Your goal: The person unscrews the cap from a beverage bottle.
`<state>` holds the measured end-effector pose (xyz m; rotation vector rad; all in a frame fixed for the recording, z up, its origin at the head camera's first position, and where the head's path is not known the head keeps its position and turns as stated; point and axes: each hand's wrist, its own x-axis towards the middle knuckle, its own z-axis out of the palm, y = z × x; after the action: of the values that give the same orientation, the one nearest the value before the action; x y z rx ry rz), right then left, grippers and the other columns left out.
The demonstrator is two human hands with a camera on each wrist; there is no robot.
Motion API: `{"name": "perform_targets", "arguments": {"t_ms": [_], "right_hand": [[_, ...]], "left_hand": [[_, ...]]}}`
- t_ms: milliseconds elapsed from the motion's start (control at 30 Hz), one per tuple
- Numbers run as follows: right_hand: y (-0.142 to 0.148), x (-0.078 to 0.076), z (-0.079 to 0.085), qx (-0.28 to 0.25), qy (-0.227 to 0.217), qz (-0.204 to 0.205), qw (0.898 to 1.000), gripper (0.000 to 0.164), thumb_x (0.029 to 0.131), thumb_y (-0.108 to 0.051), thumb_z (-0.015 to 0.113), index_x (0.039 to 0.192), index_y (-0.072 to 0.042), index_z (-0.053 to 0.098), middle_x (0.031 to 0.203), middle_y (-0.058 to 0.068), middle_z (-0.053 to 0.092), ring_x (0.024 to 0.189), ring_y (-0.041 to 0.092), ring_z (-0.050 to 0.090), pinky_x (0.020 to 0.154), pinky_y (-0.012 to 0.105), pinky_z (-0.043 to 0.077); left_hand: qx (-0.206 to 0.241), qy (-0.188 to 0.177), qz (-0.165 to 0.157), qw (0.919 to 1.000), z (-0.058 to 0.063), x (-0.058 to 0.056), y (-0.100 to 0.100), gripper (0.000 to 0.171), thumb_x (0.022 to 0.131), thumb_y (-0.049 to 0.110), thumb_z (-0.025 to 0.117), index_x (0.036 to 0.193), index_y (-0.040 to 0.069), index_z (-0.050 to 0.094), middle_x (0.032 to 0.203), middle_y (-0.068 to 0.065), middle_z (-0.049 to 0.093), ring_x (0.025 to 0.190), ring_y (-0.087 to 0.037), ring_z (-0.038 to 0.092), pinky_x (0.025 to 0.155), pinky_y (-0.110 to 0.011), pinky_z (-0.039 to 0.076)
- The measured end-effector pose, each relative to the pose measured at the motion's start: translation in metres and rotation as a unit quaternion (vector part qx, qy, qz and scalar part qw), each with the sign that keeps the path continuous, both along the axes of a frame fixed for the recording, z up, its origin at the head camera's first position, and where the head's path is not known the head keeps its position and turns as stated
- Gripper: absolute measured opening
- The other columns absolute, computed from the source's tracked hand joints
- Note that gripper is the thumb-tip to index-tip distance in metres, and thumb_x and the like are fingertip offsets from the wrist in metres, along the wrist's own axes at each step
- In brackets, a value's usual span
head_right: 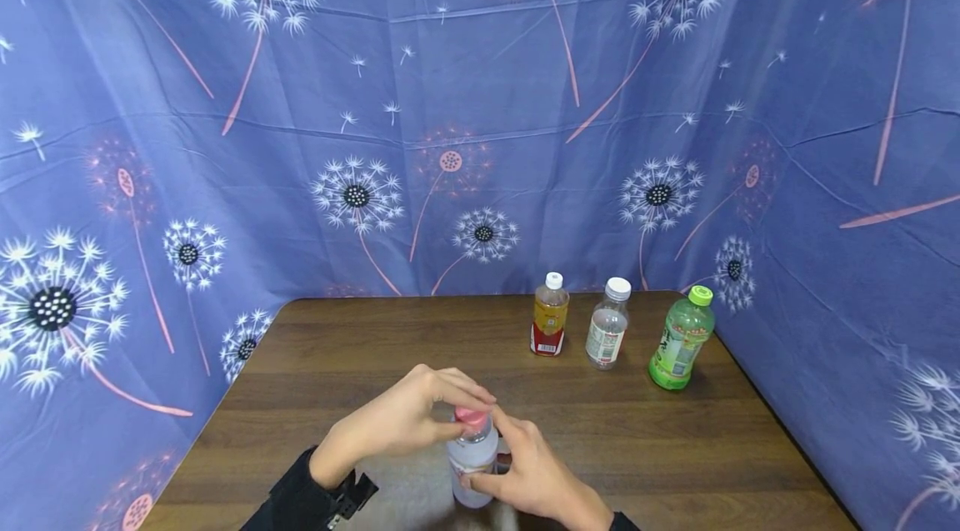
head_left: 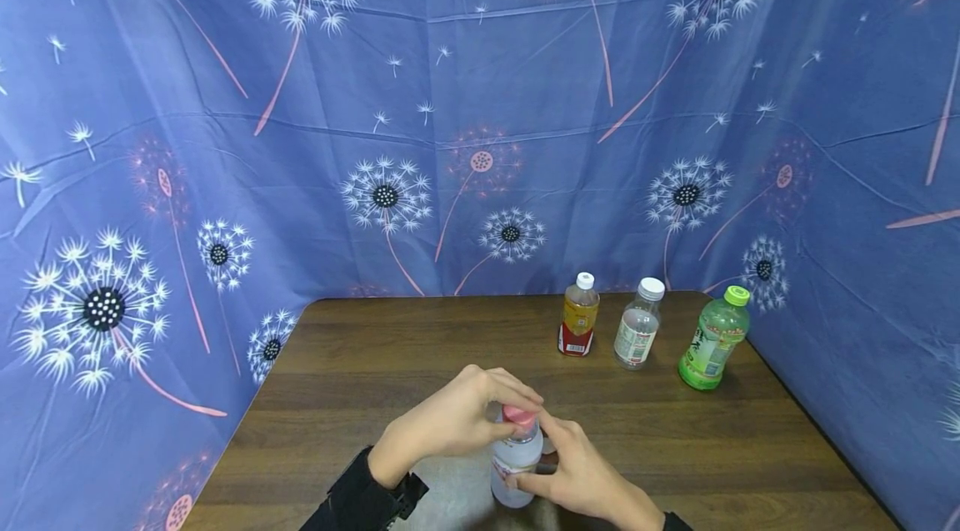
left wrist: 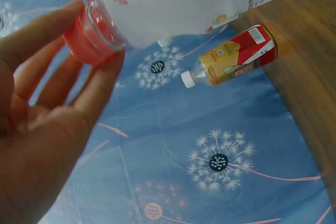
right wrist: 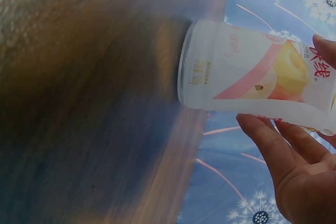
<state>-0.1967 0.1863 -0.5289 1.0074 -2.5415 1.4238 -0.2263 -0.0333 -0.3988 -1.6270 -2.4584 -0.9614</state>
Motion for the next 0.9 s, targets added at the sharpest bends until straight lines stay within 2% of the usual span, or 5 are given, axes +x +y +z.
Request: {"name": "perform_targets", "arguments": {"t_ms": [167,333,500,700,900], "right_hand": [[0.0,-0.001,-0.001,-0.005,0.012,0.003,1.0,0.071,0.087,-0.032,0.081,0.145,-0.025,0.042,0.123,-0.001,0.071,0.106,0.01,0.07,0.076,0.022,0.06],[0.0,0.001,0.0,-0.022,0.028,0.021,0.999,0.069,0.088,-0.026,0.081,0.145,-0.021,0.043,0.122,0.001,0.071,0.105,0.01,0.071,0.075,0.022,0.06],[0.0,0.002,0.001,-0.029,0.017,0.032,0.999,0.076,0.089,-0.027,0.079,0.152,-0.02,0.036,0.131,0.002,0.067,0.111,0.013,0.07,0.078,0.022,0.06],[0.0,0.004,0.002,-0.027,-0.007,0.002,1.0,0.061,0.087,-0.032,0.081,0.139,-0.023,0.05,0.124,-0.001,0.071,0.105,0.01,0.071,0.075,0.023,0.061],[-0.001,0.006,0.003,-0.03,-0.007,-0.006,0.999,0.054,0.086,-0.032,0.082,0.132,-0.023,0.055,0.116,0.0,0.073,0.1,0.007,0.071,0.072,0.022,0.06]], "left_hand": [[-0.017,-0.041,-0.055,0.9975,0.002,-0.006,-0.005,0.028,0.095,0.006,0.069,0.121,0.014,0.074,0.128,0.004,0.071,0.122,-0.003,0.062,0.099,-0.016,0.05],[-0.016,-0.031,-0.041,0.9986,0.0,0.001,-0.003,0.029,0.085,-0.003,0.07,0.109,0.012,0.076,0.129,0.002,0.069,0.12,-0.005,0.062,0.098,-0.017,0.05],[-0.022,0.064,0.075,0.9949,-0.005,0.016,0.006,0.038,0.085,0.028,0.08,0.121,0.022,0.069,0.129,0.008,0.057,0.118,-0.008,0.055,0.093,-0.022,0.052],[-0.02,0.188,0.26,0.9469,-0.016,0.023,0.023,0.047,0.08,0.06,0.076,0.099,0.018,0.066,0.094,0.005,0.052,0.075,-0.01,0.056,0.058,-0.022,0.047],[-0.025,0.222,0.279,0.9338,-0.023,0.023,0.027,0.039,0.081,0.054,0.078,0.078,0.018,0.063,0.072,0.006,0.052,0.054,-0.008,0.052,0.047,-0.021,0.043]]}}
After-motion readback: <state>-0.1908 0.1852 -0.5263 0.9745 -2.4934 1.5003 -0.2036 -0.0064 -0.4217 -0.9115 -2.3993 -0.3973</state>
